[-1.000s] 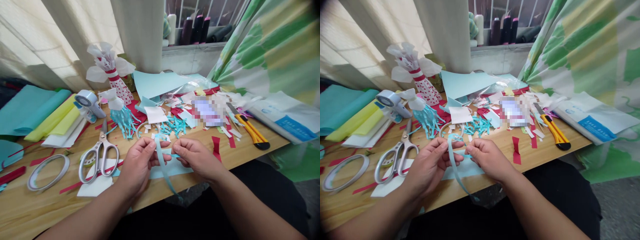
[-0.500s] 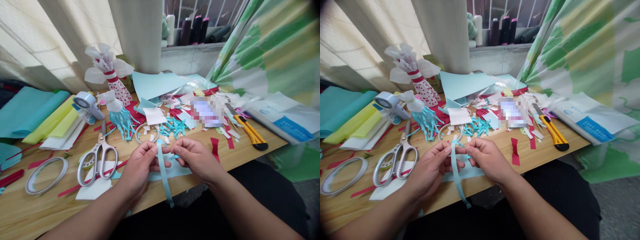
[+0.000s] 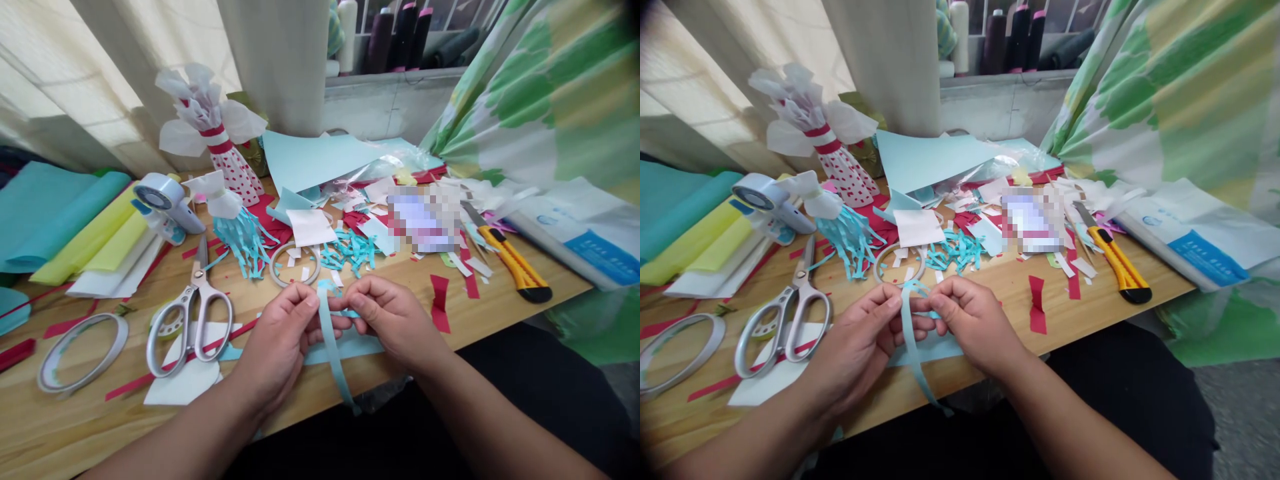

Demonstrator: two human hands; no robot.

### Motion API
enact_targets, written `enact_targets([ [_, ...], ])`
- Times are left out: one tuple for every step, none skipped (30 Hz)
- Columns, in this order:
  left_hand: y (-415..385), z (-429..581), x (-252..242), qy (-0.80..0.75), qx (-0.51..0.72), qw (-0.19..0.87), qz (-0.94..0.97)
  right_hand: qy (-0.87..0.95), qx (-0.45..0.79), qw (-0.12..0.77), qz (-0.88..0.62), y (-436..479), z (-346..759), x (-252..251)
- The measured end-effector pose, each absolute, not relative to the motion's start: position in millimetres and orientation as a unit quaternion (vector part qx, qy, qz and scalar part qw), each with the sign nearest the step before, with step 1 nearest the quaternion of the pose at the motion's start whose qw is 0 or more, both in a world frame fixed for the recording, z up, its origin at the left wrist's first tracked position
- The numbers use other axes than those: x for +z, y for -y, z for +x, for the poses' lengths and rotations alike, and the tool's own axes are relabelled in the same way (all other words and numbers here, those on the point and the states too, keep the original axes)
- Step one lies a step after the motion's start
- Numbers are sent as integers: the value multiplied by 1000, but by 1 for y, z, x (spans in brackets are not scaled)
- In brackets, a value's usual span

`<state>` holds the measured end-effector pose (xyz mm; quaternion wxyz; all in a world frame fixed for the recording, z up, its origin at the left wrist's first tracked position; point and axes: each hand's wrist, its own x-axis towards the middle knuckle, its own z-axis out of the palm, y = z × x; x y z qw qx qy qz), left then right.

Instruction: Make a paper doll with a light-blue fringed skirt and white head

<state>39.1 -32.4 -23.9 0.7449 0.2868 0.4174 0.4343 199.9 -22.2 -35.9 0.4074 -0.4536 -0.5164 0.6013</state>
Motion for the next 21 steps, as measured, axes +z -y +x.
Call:
enact_targets([
  [32, 39, -24, -417, 438, 743, 288, 521, 597, 409, -452, 23, 200, -36],
  [32, 39, -24, -416, 441, 741, 289, 526, 593, 410, -451, 23, 199, -36],
  [32, 39, -24, -416, 443, 739, 290, 530, 589, 410, -452, 24, 200, -36],
  [32, 39, -24, -416, 442, 739, 290, 534, 583, 411, -453, 24, 200, -36],
  [32, 39, -24, -417, 442, 739, 291, 538, 578, 411, -456, 24, 201, -36],
  [32, 39, -24, -418, 441, 738, 293, 542, 572, 411, -459, 24, 202, -35],
  [32, 39, -24, -421, 441, 736, 294, 550, 565, 408, -460, 25, 204, -34],
  [32, 39, -23, -424, 442, 732, 298, 562, 556, 404, -461, 25, 205, -33],
  [32, 40, -23, -427, 442, 729, 302, 579, 543, 397, -461, 25, 207, -32],
  [32, 40, -23, -429, 442, 726, 306, 599, 526, 389, -462, 26, 208, -30],
  [32, 40, -23, -433, 441, 723, 309, 622, 505, 381, -462, 26, 210, -28],
  [32, 40, -22, -437, 439, 721, 311, 645, 480, 374, -462, 27, 211, -27],
  [31, 40, -22, -441, 437, 720, 311, 668, 455, 368, -460, 27, 212, -25],
  [31, 40, -22, -444, 435, 719, 310, 688, 431, 365, -455, 27, 213, -25],
  [31, 40, -22, -446, 434, 719, 308, 709, 406, 363, -448, 26, 214, -25],
  [31, 39, -22, -446, 434, 720, 306, 728, 382, 362, -440, 26, 215, -25],
  [31, 39, -22, -443, 434, 723, 304, 743, 358, 363, -433, 25, 216, -26],
  [31, 38, -22, -439, 434, 727, 301, 756, 337, 364, -428, 25, 216, -27],
  [30, 38, -21, -435, 434, 730, 297, 764, 320, 366, -423, 24, 217, -29],
  [30, 37, -21, -431, 435, 734, 293, 770, 307, 368, -422, 23, 218, -29],
  [30, 37, -21, -429, 436, 737, 289, 772, 300, 369, -422, 23, 218, -30],
])
